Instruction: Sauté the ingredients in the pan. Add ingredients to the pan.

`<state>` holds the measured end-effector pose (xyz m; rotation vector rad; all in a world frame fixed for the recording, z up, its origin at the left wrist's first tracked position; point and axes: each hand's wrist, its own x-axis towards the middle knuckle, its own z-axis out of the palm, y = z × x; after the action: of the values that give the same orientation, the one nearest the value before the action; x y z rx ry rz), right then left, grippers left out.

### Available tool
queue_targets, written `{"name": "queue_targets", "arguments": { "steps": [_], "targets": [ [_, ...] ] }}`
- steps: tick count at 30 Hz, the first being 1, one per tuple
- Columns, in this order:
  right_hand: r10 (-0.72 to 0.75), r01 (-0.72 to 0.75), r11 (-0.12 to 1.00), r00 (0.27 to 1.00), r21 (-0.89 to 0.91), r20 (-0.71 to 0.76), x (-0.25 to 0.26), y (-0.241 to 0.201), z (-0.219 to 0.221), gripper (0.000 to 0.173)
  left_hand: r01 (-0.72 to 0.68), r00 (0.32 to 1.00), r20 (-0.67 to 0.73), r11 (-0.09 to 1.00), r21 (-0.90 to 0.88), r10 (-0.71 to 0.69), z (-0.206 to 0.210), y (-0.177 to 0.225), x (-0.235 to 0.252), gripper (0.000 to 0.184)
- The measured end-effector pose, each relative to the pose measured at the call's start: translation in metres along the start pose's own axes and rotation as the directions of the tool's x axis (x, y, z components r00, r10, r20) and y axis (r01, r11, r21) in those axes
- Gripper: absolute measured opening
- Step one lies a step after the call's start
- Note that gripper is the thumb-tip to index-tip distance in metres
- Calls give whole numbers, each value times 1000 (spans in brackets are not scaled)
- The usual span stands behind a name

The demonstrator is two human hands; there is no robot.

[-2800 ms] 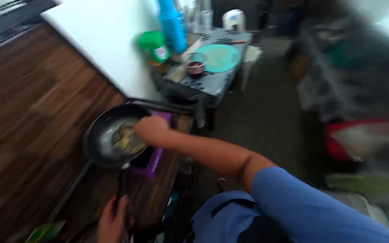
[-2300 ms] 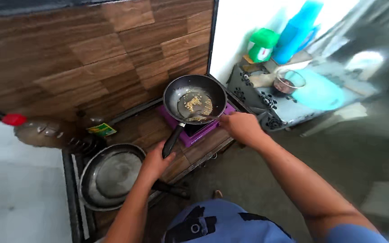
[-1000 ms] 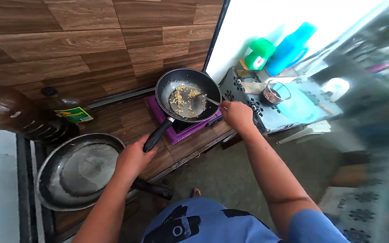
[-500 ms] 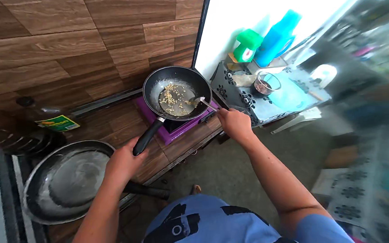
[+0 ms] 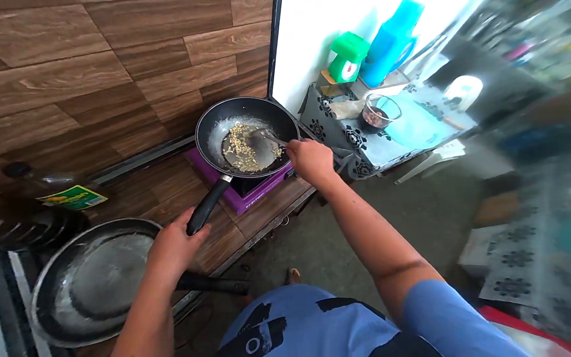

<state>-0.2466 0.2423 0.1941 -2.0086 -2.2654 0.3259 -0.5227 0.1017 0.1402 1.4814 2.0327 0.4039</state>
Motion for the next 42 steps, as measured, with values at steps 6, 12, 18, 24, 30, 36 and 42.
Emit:
{"name": "queue_targets", "arguments": {
  "steps": [6, 12, 18, 24, 30, 36, 42],
  "targets": [
    [-46, 45, 998, 999, 45, 23, 34, -31, 22, 32, -15, 1000, -3, 1000, 11, 15, 0, 0, -1, 43],
    [-222, 223, 975, 974, 2, 45, -33, 5, 18, 26, -23, 1000, -13, 1000, -1, 23, 0, 0, 1, 41],
    [-152, 151, 988, 987, 29, 47, -93, 38, -41, 24, -36, 999, -23, 999, -10, 36, 0, 2, 0, 41],
    [-52, 47, 998, 994, 51, 98, -52, 10, -16, 23, -92, 995, -39, 996, 7, 92, 0, 3, -3, 42],
    [-79, 74, 986, 996, 148, 31, 15, -14, -6, 25, -106, 992, -60, 989, 101, 112, -1, 4, -10, 62],
    [-122, 112, 989, 987, 98, 104, -8, 10, 6, 27, -142, 985, -81, 980, 138, 154, -1, 3, -21, 65],
    [-133, 135, 991, 988, -16, 77, -70, 51, -42, 24, -128, 985, -101, 986, 104, 139, 1, 2, -20, 55]
  ]
}}
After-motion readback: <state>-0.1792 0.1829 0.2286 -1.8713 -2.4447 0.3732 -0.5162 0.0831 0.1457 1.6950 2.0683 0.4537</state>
